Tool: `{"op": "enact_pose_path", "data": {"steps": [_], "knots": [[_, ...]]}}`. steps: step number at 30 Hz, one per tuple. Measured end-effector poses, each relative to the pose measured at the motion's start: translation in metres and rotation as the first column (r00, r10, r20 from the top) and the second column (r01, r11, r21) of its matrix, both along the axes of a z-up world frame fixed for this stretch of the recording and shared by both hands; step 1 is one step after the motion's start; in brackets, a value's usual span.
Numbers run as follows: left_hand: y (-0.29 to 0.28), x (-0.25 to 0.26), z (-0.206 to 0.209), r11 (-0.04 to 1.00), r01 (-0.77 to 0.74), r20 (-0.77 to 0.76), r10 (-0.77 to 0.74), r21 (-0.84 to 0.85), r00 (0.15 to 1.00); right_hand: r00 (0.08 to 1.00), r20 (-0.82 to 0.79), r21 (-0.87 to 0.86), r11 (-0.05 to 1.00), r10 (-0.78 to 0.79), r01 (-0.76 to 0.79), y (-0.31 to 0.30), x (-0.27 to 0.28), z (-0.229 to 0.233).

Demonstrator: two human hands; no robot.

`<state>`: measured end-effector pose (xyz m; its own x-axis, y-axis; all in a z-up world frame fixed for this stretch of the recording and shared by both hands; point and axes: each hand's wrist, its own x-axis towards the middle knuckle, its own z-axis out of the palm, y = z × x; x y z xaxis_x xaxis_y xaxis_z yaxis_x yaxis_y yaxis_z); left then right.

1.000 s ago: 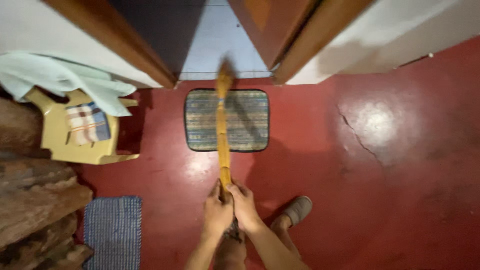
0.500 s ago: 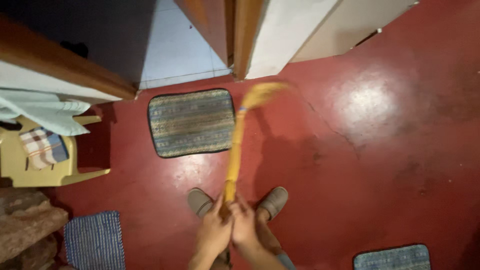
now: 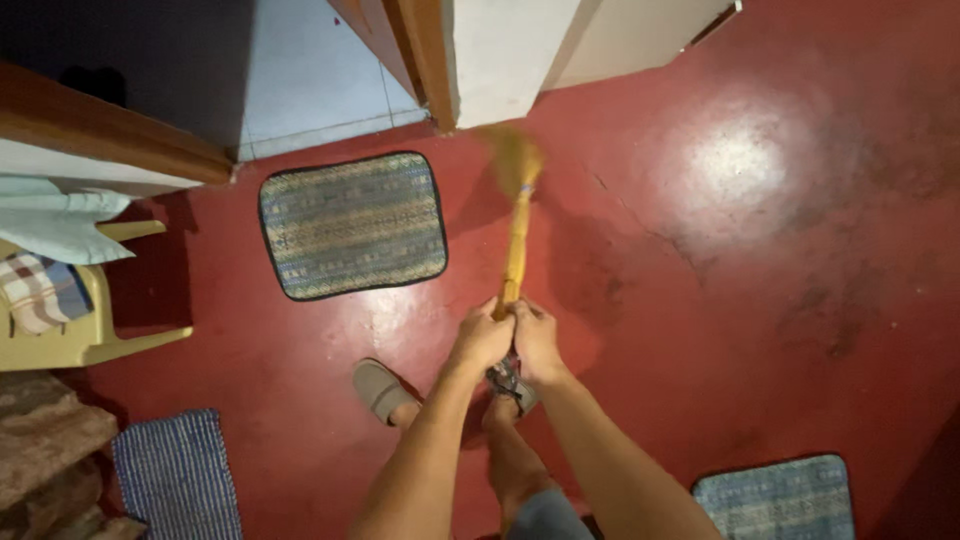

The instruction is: The person sweeps a red floor using a handheld broom, moving around furniture and across floor mats.

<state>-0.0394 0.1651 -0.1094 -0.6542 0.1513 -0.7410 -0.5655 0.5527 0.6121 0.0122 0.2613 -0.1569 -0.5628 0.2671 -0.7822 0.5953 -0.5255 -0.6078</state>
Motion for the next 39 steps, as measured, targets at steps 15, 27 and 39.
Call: {"op": "enact_pose_path", "data": {"steps": [15,27,39], "knots": [[0.032,0.084,0.017,0.98,-0.125,-0.285,0.077,-0.155,0.955,0.93,0.063,0.109,0.924,0.361,-0.366,0.034,0.063,-0.029],[0.075,0.063,0.069,0.998,0.041,-0.261,-0.028,0.042,0.965,0.992,-0.115,0.1,0.992,-0.06,0.072,0.069,0.063,0.065],[0.023,0.153,0.03,0.956,0.072,0.19,-0.017,-0.283,0.982,0.982,0.092,-0.11,0.982,0.165,-0.155,0.017,0.15,0.001]]}}
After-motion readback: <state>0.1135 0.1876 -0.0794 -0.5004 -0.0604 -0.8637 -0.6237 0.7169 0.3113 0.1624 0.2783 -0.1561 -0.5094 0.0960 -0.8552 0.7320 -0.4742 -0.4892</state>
